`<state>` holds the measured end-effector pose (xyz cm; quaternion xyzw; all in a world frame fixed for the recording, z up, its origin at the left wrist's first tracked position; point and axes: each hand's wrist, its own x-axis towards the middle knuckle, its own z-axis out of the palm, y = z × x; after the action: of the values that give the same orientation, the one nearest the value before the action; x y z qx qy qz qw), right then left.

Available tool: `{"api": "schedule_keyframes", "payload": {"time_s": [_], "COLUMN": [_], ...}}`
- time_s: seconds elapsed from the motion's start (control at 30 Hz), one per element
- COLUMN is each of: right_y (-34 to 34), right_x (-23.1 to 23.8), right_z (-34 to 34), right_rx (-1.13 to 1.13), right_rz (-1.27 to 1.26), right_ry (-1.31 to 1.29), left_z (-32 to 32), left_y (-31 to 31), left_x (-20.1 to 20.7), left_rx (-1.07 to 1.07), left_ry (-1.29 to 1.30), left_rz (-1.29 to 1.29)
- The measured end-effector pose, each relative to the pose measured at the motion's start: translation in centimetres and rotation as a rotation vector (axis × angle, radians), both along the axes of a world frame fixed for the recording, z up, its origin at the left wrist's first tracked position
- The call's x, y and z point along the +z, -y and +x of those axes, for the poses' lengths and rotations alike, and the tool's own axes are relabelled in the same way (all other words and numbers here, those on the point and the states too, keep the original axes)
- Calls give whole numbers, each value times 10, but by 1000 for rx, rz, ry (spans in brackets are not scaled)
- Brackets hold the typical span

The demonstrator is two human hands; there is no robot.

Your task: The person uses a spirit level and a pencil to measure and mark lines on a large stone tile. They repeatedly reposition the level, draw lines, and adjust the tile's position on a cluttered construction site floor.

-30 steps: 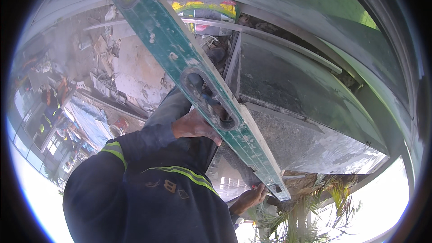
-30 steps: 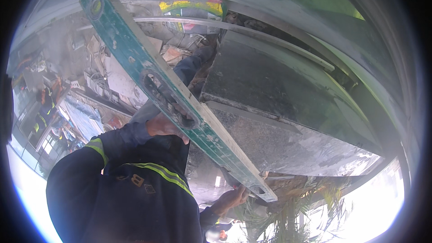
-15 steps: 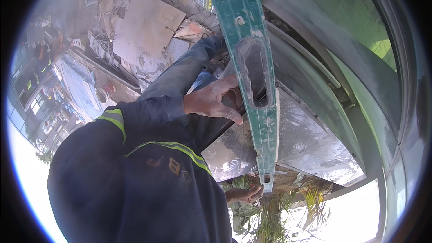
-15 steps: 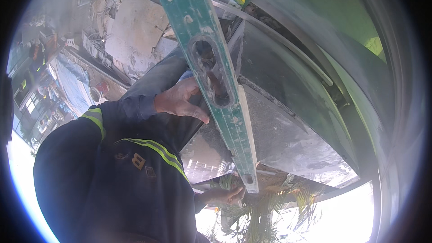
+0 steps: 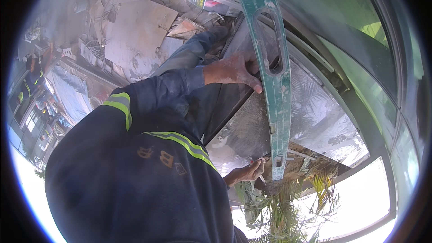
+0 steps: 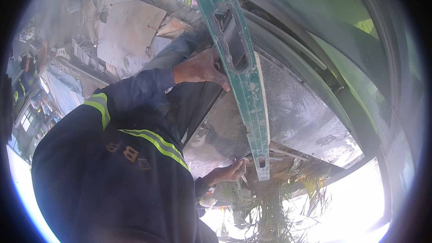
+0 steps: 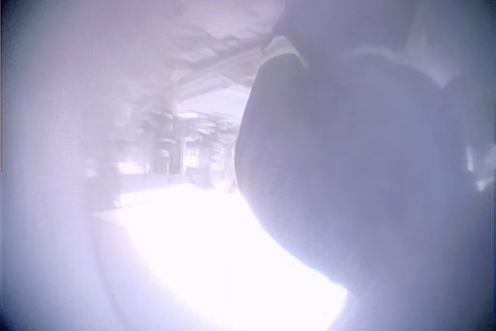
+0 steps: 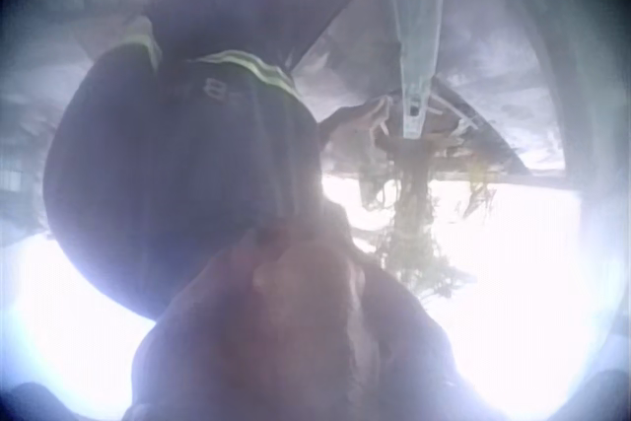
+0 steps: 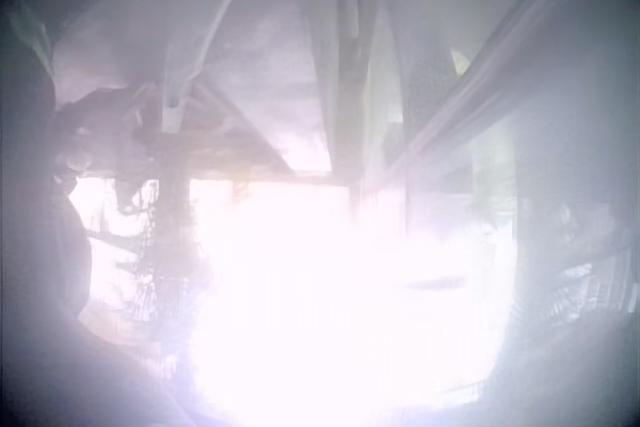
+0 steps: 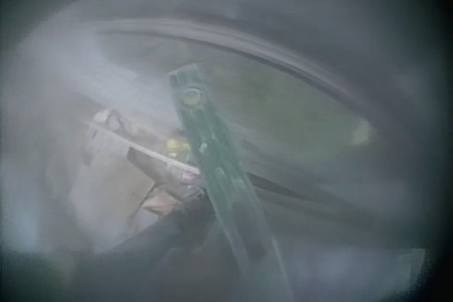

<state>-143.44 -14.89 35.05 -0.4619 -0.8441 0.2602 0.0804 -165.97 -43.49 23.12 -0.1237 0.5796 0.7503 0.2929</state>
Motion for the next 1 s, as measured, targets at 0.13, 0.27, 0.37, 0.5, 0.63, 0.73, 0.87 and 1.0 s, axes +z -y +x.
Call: {"api": "schedule_keyframes", "payload": {"time_s": [0.13,0.27,0.37,0.5,0.63,0.73,0.87,1.0], "right_y": [14,3,-4,-7,-7,-3,-1,-5], "right_x": [5,-5,-12,-11,-7,-8,-8,-12], "right_z": [-3,12,18,15,6,-3,-9,-6], "right_rx": [-24,-31,-26,-20,52,80,101,121], "right_rz": [-9,-18,-73,-117,-150,-139,-108,-133], "right_ry": [14,-43,-101,-97,-108,-131,-137,-141], "left_z": [-2,-4,-1,4,7,15,28,34], "left_y": [0,-3,0,-1,-7,-10,-24,-23], "left_x": [-7,3,-8,-5,-6,1,11,18], "left_rx": [25,96,111,185,193,233,334,273], "left_ry": [56,1,-38,-47,-29,-33,-124,-176], "left_rz": [66,137,139,198,191,147,141,-2]}}
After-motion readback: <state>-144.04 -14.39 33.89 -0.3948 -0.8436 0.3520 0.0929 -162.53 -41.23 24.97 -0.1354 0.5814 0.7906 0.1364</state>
